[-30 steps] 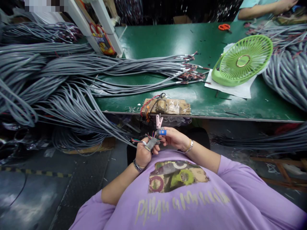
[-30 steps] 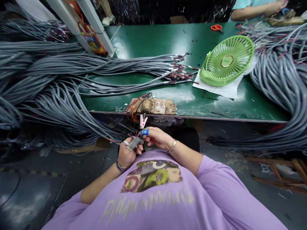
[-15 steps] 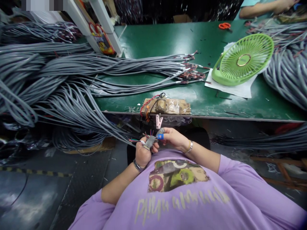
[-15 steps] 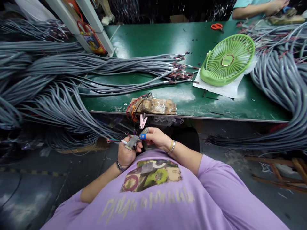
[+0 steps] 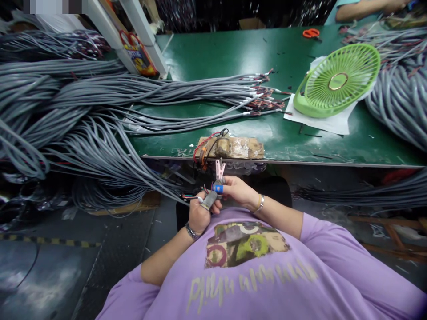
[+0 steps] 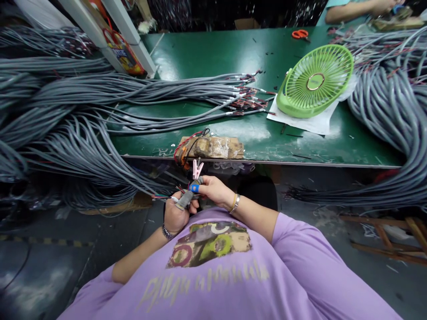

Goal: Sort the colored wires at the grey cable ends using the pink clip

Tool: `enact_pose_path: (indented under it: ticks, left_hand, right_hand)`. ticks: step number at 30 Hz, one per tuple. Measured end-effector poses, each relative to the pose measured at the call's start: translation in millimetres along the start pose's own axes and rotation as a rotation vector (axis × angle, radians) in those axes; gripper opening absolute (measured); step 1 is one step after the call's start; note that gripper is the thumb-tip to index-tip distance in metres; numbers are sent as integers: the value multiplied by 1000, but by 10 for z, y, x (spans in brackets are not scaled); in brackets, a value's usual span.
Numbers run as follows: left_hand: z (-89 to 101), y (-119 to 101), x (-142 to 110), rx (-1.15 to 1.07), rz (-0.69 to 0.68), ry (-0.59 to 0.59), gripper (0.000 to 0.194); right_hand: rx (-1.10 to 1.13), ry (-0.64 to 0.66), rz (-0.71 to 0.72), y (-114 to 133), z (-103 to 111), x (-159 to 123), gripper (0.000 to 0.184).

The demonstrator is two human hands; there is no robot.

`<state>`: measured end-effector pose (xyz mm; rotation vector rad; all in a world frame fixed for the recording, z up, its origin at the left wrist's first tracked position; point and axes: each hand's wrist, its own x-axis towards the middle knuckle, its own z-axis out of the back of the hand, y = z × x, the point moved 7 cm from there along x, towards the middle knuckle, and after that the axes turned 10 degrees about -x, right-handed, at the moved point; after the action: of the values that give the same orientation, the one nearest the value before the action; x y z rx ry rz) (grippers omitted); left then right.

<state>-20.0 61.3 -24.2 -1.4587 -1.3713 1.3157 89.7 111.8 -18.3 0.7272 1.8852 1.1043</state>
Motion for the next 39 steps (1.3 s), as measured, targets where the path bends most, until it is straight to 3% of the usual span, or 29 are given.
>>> enact_pose_path:
  ticks: [4, 9, 16, 22, 27, 32, 36, 39]
  left_hand:
    - [-15, -30, -10, 23, -21, 12, 37]
    - [-24, -31, -16, 20, -26, 45, 34]
    - [-5, -54, -22, 21, -45, 6, 35]
    - [-86, -20, -30, 89, 71, 144, 31]
    - [-10, -8, -12, -18, -1, 53, 35]
    - [-5, -27, -37, -137, -17, 23, 31]
    - [-53, -124, -56, -198, -1, 30, 34]
    - [-141, -196, -44, -240, 17, 72, 35]
  right_hand:
    - [57, -3, -49, -29, -11, -19, 37]
    - [7, 39, 1, 46, -43, -33, 40]
    - [59, -3, -54, -27, -34, -19, 37]
    - [-52, 56, -28, 98, -89, -32, 28]
    - [11, -53, -17, 48, -71, -12, 30]
    - [207, -160, -67, -70, 98, 48, 35]
    - [325, -107, -104, -60, 202, 105, 38]
    - [279, -6, -78, 29, 180, 159, 46]
